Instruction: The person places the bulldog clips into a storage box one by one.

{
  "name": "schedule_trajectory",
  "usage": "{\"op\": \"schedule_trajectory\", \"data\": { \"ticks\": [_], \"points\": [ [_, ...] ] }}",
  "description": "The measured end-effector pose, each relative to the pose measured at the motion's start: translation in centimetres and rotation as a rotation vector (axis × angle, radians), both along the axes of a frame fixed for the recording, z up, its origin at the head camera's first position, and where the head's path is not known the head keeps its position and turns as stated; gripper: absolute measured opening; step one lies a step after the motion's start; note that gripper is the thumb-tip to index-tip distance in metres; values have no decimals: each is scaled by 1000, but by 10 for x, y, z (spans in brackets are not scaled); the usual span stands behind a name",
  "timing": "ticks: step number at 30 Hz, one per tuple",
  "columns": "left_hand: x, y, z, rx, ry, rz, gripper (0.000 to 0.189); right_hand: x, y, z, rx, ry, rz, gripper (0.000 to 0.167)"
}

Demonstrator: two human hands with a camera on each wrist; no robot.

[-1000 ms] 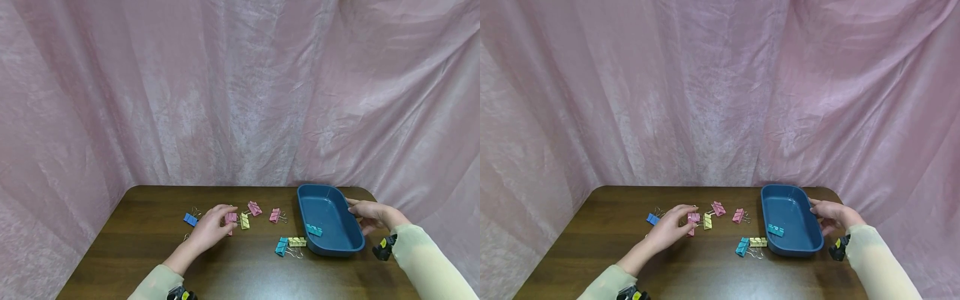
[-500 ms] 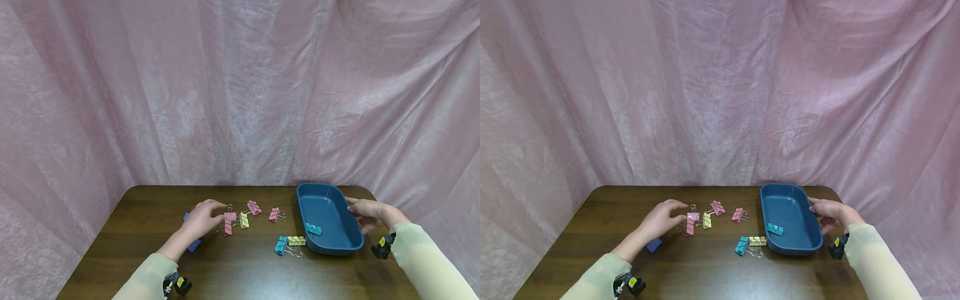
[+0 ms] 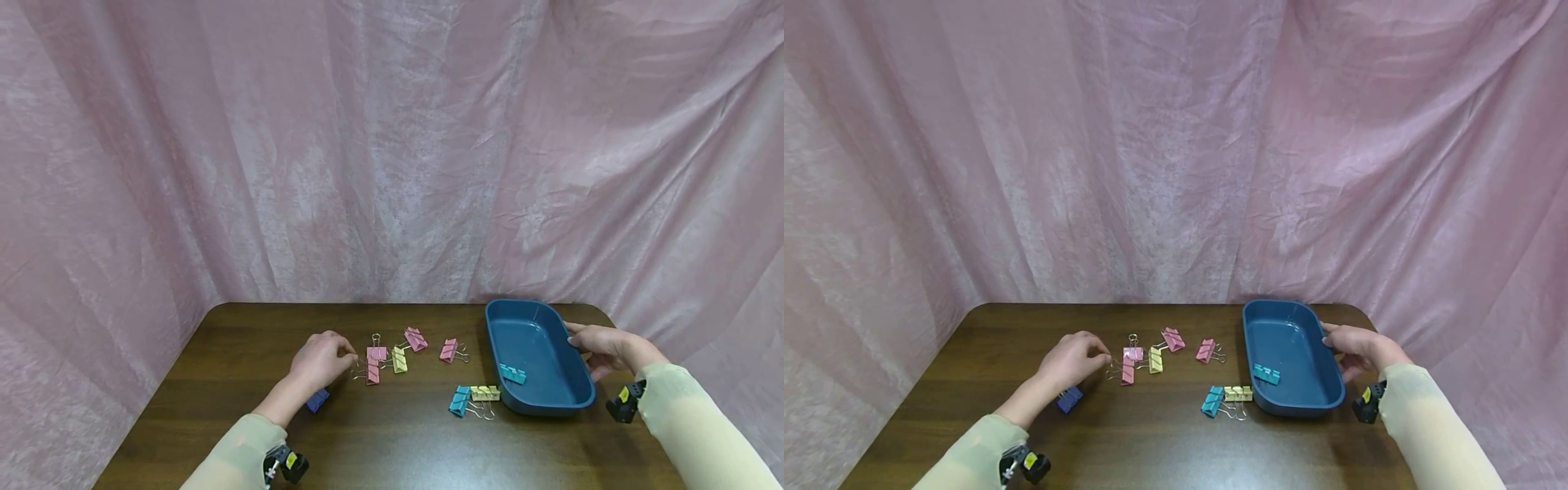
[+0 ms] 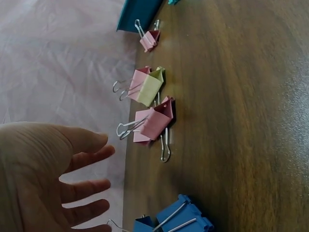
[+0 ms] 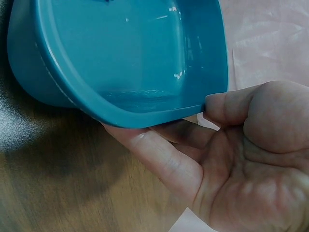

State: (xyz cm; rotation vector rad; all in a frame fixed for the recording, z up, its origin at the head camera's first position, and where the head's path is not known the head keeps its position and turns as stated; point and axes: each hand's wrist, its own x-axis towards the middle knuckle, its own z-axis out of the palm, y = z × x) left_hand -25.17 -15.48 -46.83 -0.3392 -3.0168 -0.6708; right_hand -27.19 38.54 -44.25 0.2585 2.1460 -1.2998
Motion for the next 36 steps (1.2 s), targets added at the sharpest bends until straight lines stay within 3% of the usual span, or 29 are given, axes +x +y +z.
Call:
{"op": "schedule_trajectory", "data": {
  "ticks": [11, 17, 23, 36],
  "points": [
    [-7, -8, 6, 97, -192, 23, 19, -2, 0, -1, 14, 8, 7, 60],
    [-7, -9, 3, 115, -268, 12, 21, -2, -1, -2, 9, 6, -11, 60],
    [-7, -5, 1, 165, -266, -26, 20, -1, -1, -2, 10, 7, -19, 60],
    [-7, -2, -1, 189, -253, -31, 21, -1, -1, -1, 16, 3, -22, 62]
  ]
}}
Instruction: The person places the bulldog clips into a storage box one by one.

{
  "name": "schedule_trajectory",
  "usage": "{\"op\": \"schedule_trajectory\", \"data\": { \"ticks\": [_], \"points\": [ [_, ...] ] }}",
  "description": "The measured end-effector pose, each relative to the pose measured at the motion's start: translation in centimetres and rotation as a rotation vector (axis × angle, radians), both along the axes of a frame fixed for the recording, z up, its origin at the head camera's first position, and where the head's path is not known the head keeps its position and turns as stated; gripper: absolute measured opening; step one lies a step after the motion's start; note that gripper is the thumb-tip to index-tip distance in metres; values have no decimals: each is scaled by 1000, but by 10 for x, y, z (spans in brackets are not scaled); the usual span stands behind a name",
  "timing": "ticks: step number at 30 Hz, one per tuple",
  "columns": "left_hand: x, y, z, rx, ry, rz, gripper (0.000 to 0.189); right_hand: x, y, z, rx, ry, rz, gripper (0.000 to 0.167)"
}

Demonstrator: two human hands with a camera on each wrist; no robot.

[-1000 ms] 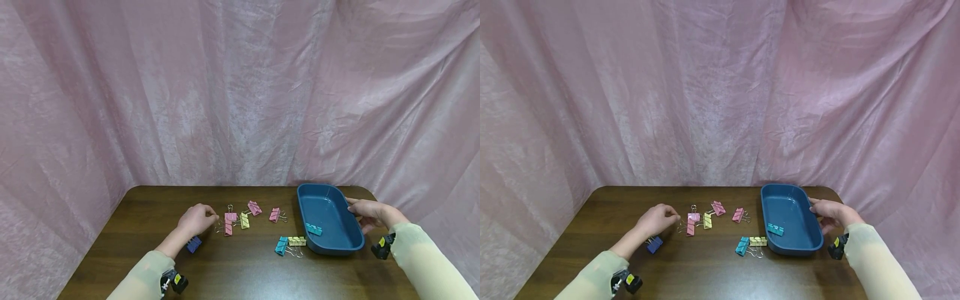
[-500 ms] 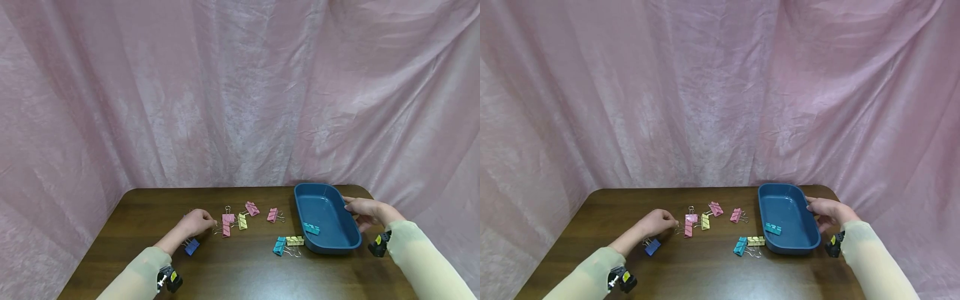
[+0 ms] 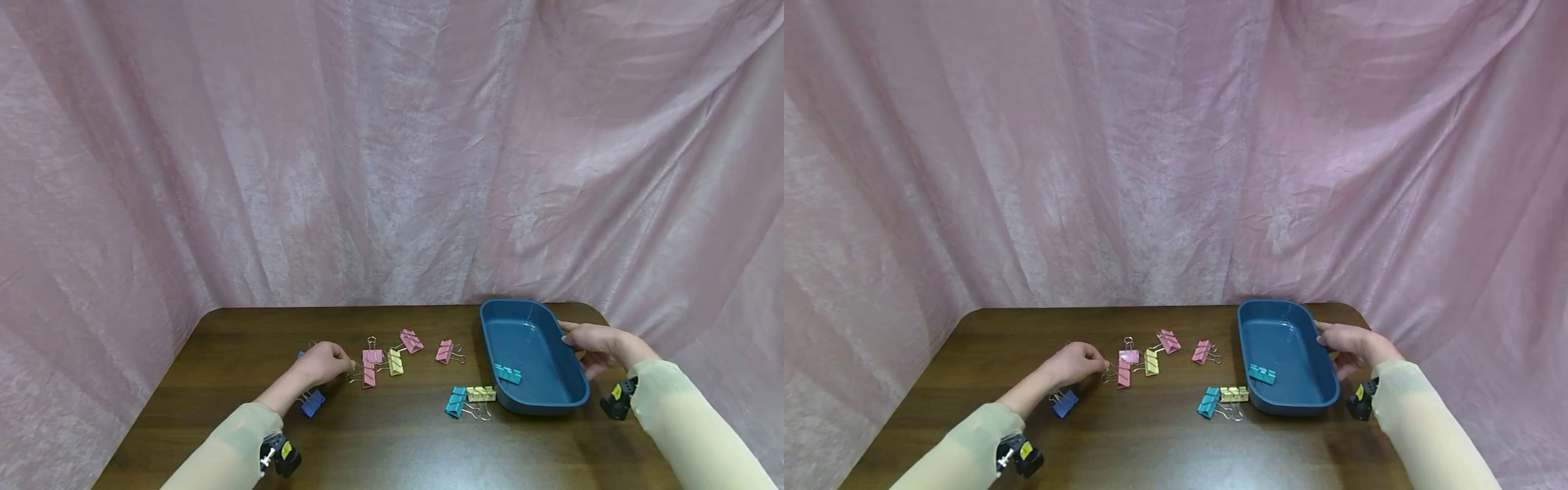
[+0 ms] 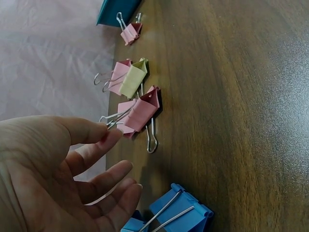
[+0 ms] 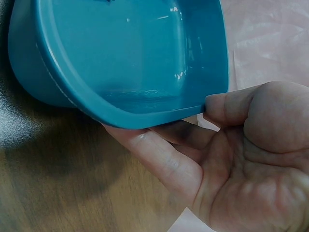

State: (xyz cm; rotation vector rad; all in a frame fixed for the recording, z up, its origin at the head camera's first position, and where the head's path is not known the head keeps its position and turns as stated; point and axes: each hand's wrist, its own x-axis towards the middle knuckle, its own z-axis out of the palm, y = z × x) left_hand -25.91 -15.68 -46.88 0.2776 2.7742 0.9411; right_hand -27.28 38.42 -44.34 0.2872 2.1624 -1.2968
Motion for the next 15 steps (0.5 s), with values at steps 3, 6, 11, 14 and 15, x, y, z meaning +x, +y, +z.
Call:
{"op": "schedule_trajectory", "data": {
  "ticks": [3, 6, 11, 14, 15],
  "points": [
    [0, 1, 1, 6, 0, 5, 20, 0, 0, 0, -4, 4, 0, 62],
    [-1, 2, 1, 10, 3, 5, 18, 0, 0, -1, -9, 2, -5, 63],
    [0, 2, 0, 30, 2, 11, 18, 1, 0, -1, -7, 3, -9, 62],
    [0, 3, -1, 54, -6, 22, 18, 1, 1, -1, -7, 6, -4, 61],
    [0, 3, -2, 63, -11, 23, 18, 1, 1, -1, -10, 3, -6, 61]
  ]
}}
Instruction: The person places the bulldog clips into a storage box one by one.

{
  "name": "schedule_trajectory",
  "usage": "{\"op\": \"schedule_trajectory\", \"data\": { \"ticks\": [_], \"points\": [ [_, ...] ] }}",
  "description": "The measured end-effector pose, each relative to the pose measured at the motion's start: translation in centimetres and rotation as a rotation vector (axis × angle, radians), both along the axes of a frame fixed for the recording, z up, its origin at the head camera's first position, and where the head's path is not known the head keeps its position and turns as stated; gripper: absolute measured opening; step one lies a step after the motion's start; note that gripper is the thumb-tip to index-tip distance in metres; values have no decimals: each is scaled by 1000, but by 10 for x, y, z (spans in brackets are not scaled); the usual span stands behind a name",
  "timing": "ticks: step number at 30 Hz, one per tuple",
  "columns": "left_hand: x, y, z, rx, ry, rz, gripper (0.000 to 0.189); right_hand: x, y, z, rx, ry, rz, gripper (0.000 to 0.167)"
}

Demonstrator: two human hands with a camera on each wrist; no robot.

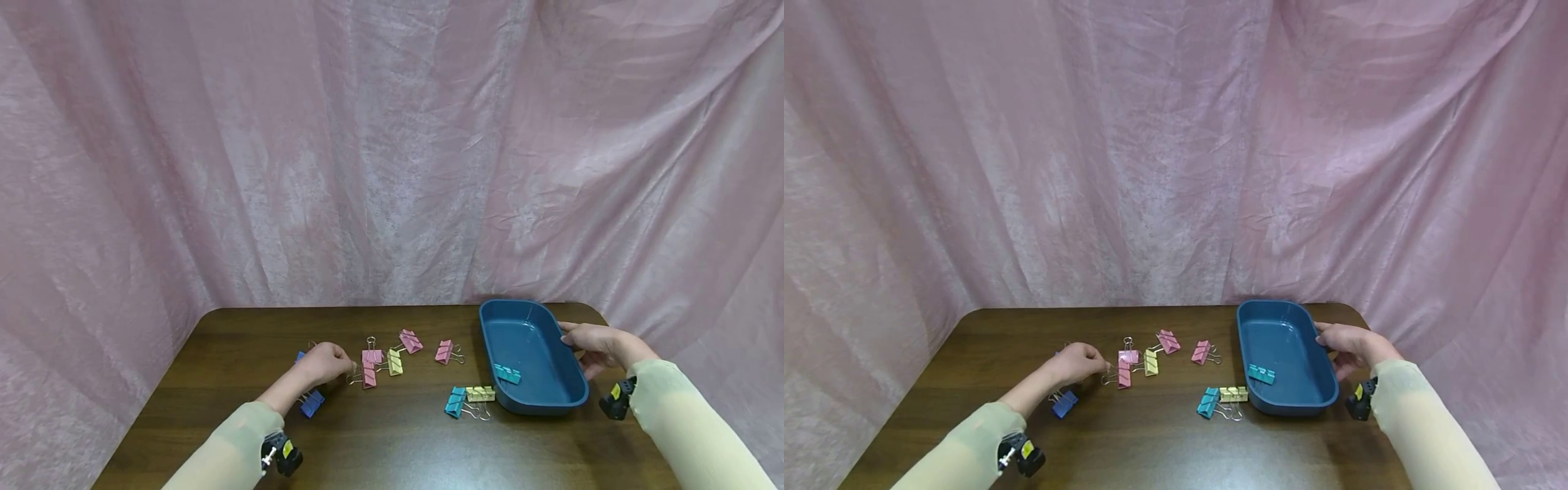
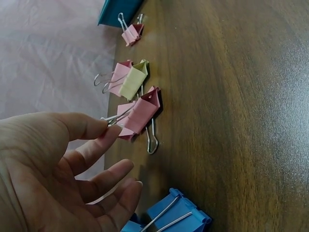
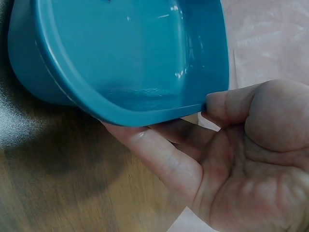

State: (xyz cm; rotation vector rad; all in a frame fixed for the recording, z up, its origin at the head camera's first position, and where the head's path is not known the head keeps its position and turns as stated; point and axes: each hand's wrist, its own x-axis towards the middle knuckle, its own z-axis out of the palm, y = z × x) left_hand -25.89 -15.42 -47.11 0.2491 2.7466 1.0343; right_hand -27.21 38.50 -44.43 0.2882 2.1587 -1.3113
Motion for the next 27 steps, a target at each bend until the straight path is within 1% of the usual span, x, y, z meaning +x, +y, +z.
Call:
{"op": "schedule_trajectory", "data": {
  "ticks": [7, 10, 15, 19, 27],
  "points": [
    [-1, 1, -4, 52, -62, 27, 17, 0, 2, -2, -26, -16, -10, 60],
    [-1, 1, -3, 71, -88, 41, 17, -2, 2, -2, -35, -25, -13, 59],
    [-2, 4, -2, 107, -127, 44, 19, -4, 5, 0, -41, -27, -1, 60],
    [-1, 7, -2, 119, -126, 45, 20, -2, 7, -1, -41, -36, -7, 60],
    [-3, 10, -2, 134, -155, 43, 24, -2, 9, -2, -43, -37, -3, 60]
  ]
}}
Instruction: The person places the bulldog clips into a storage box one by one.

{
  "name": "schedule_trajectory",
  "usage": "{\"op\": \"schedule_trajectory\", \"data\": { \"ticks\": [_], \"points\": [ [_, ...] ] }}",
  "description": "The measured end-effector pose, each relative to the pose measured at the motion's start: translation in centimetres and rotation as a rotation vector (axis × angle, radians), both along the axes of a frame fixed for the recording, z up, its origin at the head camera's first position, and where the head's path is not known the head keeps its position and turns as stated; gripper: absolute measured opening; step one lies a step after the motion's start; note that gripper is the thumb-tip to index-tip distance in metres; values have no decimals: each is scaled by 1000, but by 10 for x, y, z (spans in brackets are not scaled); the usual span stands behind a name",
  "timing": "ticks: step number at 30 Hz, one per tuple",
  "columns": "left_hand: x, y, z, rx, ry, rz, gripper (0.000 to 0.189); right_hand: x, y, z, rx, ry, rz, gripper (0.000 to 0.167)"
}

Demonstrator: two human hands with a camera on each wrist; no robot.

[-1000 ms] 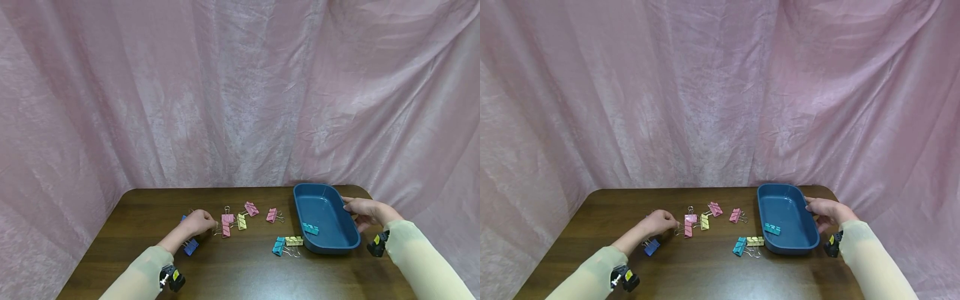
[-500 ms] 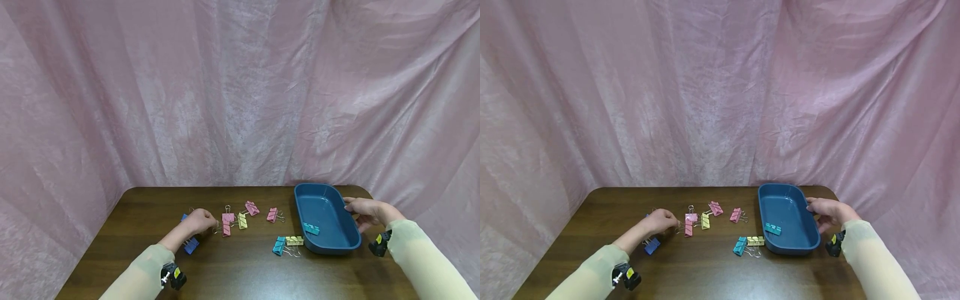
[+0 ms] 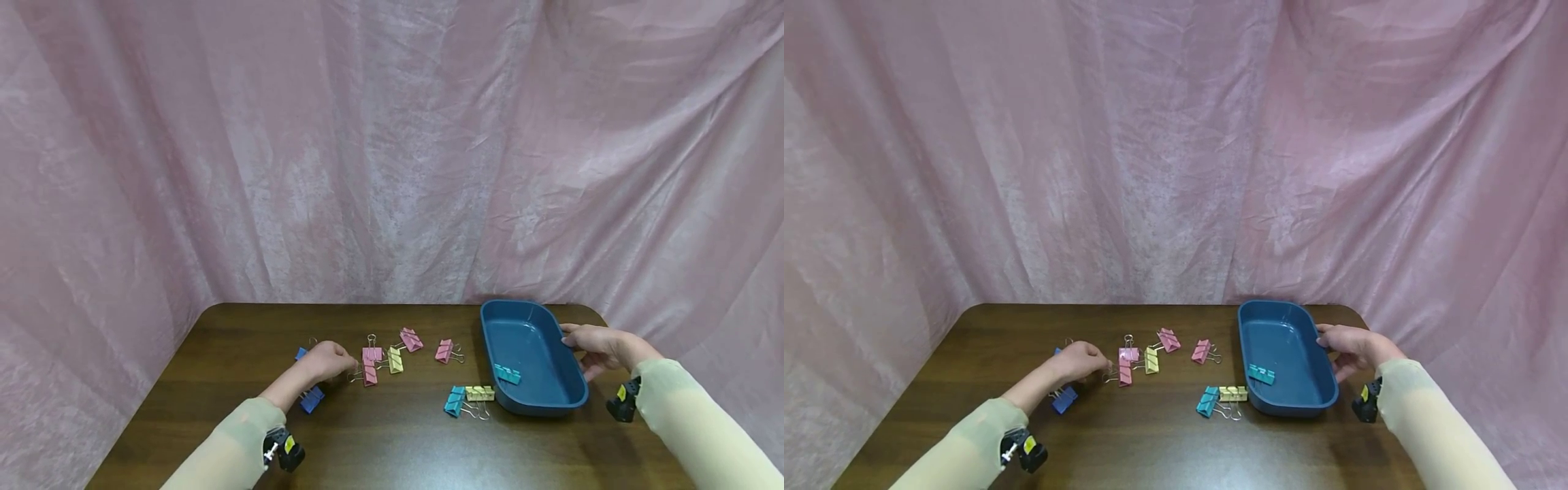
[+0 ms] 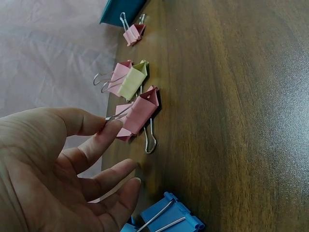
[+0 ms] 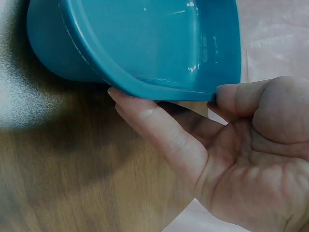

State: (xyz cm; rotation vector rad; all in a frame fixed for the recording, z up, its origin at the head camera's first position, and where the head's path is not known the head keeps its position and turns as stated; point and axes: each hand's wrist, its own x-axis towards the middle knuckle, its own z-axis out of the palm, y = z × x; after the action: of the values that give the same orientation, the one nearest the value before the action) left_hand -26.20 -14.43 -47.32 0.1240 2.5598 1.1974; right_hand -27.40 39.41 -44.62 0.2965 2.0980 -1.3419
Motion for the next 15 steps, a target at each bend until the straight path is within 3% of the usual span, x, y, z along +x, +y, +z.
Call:
{"op": "schedule_trajectory", "data": {
  "ticks": [15],
  "points": [
    [-2, 0, -2, -24, -24, -15, 36, -1, -1, 3, 6, -7, -7, 59]
  ]
}}
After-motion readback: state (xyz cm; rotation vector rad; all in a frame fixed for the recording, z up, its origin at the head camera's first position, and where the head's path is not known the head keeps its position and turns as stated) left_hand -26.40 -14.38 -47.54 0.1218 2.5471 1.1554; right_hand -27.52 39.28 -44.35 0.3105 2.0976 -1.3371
